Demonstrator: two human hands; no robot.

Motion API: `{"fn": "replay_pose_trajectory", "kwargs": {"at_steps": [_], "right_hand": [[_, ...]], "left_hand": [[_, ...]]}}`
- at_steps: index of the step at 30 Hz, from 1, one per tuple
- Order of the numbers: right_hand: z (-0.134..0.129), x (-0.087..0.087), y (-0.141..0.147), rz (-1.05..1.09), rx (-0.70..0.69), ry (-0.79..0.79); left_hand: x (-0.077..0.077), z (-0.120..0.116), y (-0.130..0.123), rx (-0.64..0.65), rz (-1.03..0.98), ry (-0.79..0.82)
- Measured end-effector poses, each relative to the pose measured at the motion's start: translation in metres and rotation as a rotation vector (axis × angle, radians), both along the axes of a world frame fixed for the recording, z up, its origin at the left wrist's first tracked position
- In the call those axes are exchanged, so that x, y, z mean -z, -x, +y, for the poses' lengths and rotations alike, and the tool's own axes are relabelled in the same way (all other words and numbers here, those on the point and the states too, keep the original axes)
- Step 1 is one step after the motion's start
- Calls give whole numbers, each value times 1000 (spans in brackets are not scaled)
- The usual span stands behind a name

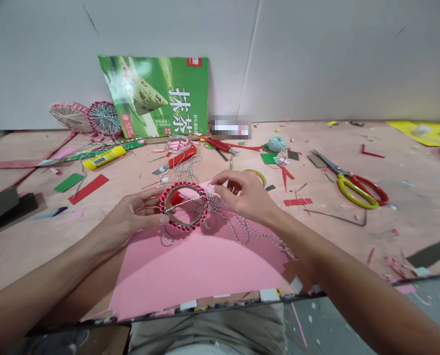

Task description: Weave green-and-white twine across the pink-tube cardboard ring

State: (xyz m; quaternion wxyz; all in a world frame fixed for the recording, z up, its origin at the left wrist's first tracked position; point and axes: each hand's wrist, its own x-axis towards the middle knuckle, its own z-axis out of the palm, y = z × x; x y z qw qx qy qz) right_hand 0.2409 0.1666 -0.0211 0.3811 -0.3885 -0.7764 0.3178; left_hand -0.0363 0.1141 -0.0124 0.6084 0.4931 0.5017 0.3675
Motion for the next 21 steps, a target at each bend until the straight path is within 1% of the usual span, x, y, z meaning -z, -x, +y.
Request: {"fn": "replay_pose_trajectory", "kwargs": {"at_steps": [2,5,9,12,14,18,21], "right_hand": [[-1,-4,-4,17,-97,-94],[-2,-2,-4,-11,-220,-175],[-1,4,3,-55,-255,-238],[-2,3,7,-8,-250,-307],[-5,-2,7,50,-230,-346],[-12,-19,2,199,-145,-344],[-18,-37,-3,420,-63,-309]], "left_hand": [[3,0,0,-17,8,16],[6,1,0,-15,4,28],[8,2,-1,8,-14,24],[7,3,-1,5,-2,21],[7,3,0,-7,6,37],[7,2,2,-34,-11,48],[7,2,2,-41,-43,43]]}}
